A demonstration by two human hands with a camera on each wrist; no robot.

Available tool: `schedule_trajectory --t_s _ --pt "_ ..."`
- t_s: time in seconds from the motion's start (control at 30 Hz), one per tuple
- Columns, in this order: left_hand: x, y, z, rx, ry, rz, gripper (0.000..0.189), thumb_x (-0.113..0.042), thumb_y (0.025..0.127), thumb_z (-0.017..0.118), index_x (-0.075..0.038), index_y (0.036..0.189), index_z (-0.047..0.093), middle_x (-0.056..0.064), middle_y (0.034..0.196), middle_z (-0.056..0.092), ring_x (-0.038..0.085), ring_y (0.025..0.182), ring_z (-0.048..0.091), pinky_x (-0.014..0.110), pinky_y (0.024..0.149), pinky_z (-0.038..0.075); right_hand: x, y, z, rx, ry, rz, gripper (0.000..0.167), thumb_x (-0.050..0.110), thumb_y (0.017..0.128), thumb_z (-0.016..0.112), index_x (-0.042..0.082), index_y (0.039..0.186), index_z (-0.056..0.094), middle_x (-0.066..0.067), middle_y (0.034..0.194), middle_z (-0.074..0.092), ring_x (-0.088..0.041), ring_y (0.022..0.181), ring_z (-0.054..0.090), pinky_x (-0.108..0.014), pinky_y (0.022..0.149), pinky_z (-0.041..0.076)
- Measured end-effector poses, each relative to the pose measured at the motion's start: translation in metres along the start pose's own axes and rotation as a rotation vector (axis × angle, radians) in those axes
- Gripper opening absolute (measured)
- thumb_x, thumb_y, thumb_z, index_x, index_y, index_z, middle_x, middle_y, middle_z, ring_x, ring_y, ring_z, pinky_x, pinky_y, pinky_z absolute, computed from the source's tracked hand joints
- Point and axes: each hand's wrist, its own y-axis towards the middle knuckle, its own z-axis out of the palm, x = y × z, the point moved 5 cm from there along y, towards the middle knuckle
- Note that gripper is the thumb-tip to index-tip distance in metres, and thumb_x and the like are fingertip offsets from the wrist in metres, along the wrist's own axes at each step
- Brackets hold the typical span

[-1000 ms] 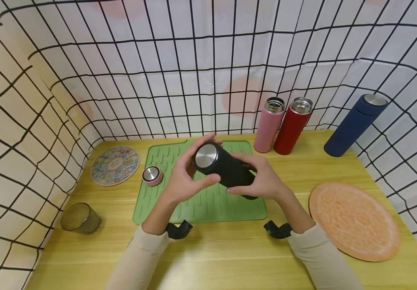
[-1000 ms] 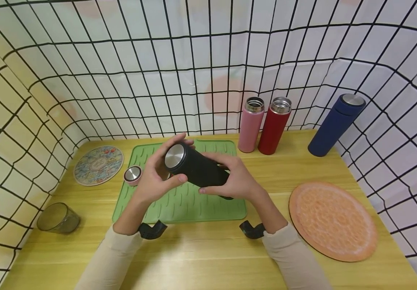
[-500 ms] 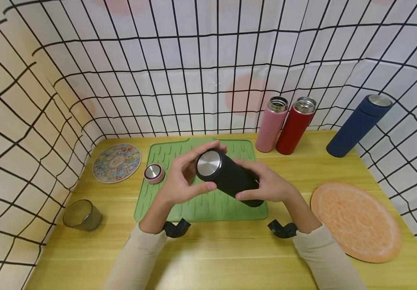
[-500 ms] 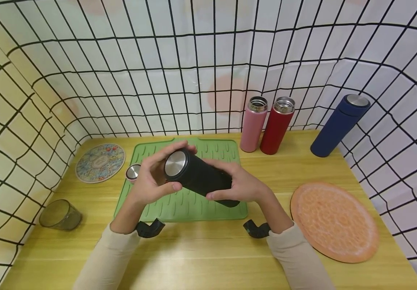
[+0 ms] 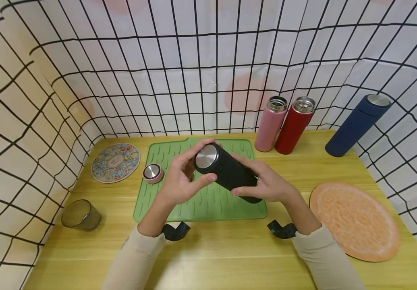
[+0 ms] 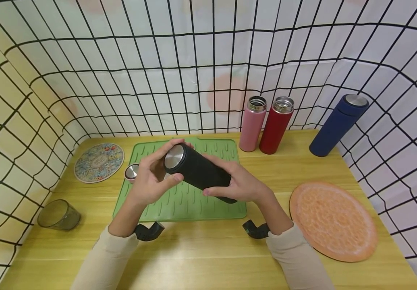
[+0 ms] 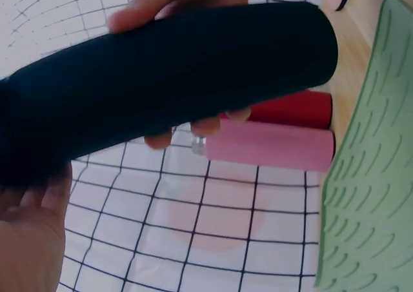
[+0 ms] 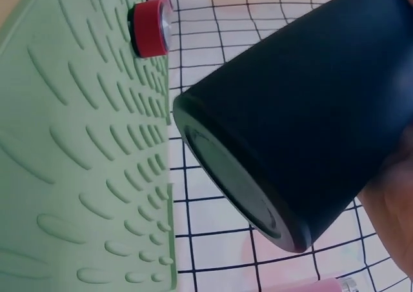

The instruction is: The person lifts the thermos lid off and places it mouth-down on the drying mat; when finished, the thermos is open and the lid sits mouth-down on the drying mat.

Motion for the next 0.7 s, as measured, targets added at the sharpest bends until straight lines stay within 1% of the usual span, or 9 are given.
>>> schedule_trajectory --t_s 0.2,0.33,0.37,0.43,0.5,0.53,0.6,0.67,0.7 --pt "0.003 -0.002 0.0 -0.136 0.052 -0.041 0.076 -0.046 0.091 0.077 -0.004 0.149 0.052 0.021 0.14 0.061 0.022 0.123 0.064 0.032 0.103 0.055 -0.001 0.0 -0.002 -0.102 -0.089 0.063 0.084 0.013 0.086 0.084 0.029 0.157 0.042 -0.003 0.121 0.07 -0.022 0.096 0.065 -0.036 0.079 0.059" --pt "0.009 -0.003 -0.001 -0.233 0.05 -0.082 0.073 -0.043 0.091 0.079 -0.006 0.148 0.054 0.016 0.136 0.064 0.023 0.117 0.067 0.031 0.101 0.057 -0.001 0.001 -0.002 -0.169 -0.187 0.101 0.083 0.023 0.087 0.085 0.032 0.157 0.042 -0.002 0.121 0.07 -0.02 0.093 0.063 -0.035 0.075 0.057" --pt "0.01 -0.003 -0.001 -0.25 0.044 -0.092 0.073 -0.043 0.09 0.08 -0.006 0.147 0.055 0.014 0.135 0.065 0.023 0.117 0.067 0.031 0.1 0.057 0.0 0.002 -0.002 -0.183 -0.209 0.107 0.083 0.026 0.087 0.085 0.033 0.157 0.042 -0.001 0.124 0.069 -0.02 0.094 0.062 -0.034 0.075 0.057" --pt "0.013 -0.003 -0.003 -0.253 0.021 -0.105 0.073 -0.042 0.09 0.08 -0.006 0.147 0.054 0.013 0.134 0.064 0.023 0.116 0.067 0.029 0.098 0.057 0.002 0.002 -0.003 -0.203 -0.246 0.106 0.083 0.029 0.087 0.085 0.034 0.157 0.042 -0.001 0.128 0.068 -0.019 0.095 0.061 -0.035 0.075 0.056" --pt "0.014 -0.002 -0.005 -0.214 0.007 -0.1 0.074 -0.042 0.09 0.08 -0.005 0.148 0.052 0.013 0.137 0.061 0.023 0.12 0.064 0.028 0.099 0.057 0.004 0.002 -0.005 -0.213 -0.272 0.101 0.084 0.03 0.086 0.086 0.035 0.157 0.043 0.0 0.133 0.065 -0.018 0.098 0.061 -0.034 0.076 0.056" --pt "0.014 -0.001 -0.005 -0.173 -0.002 -0.091 0.074 -0.041 0.091 0.079 -0.005 0.149 0.05 0.014 0.139 0.059 0.025 0.122 0.062 0.028 0.099 0.056 0.006 0.001 -0.006 -0.209 -0.281 0.092 0.084 0.03 0.085 0.087 0.035 0.157 0.043 0.001 0.136 0.064 -0.018 0.099 0.061 -0.034 0.076 0.057" --pt "0.011 0.0 -0.007 -0.07 0.001 -0.057 0.076 -0.038 0.092 0.078 -0.003 0.151 0.046 0.016 0.145 0.054 0.028 0.131 0.055 0.031 0.104 0.054 0.008 0.0 -0.007 -0.182 -0.284 0.068 0.085 0.029 0.083 0.088 0.033 0.156 0.045 0.002 0.138 0.063 -0.017 0.1 0.062 -0.033 0.077 0.057" --pt "0.007 -0.001 -0.008 0.03 0.025 -0.018 0.074 -0.035 0.093 0.077 -0.002 0.151 0.046 0.017 0.149 0.051 0.032 0.136 0.051 0.033 0.105 0.054 0.011 -0.002 -0.007 -0.146 -0.268 0.048 0.085 0.028 0.083 0.089 0.032 0.156 0.045 0.003 0.14 0.063 -0.015 0.102 0.063 -0.032 0.079 0.058" --pt "0.005 -0.001 -0.008 0.073 0.04 -0.002 0.072 -0.034 0.094 0.077 -0.002 0.151 0.047 0.017 0.149 0.05 0.032 0.135 0.051 0.033 0.102 0.055 0.012 -0.003 -0.007 -0.128 -0.255 0.041 0.085 0.028 0.083 0.089 0.03 0.156 0.046 0.003 0.141 0.063 -0.015 0.102 0.063 -0.031 0.08 0.058"
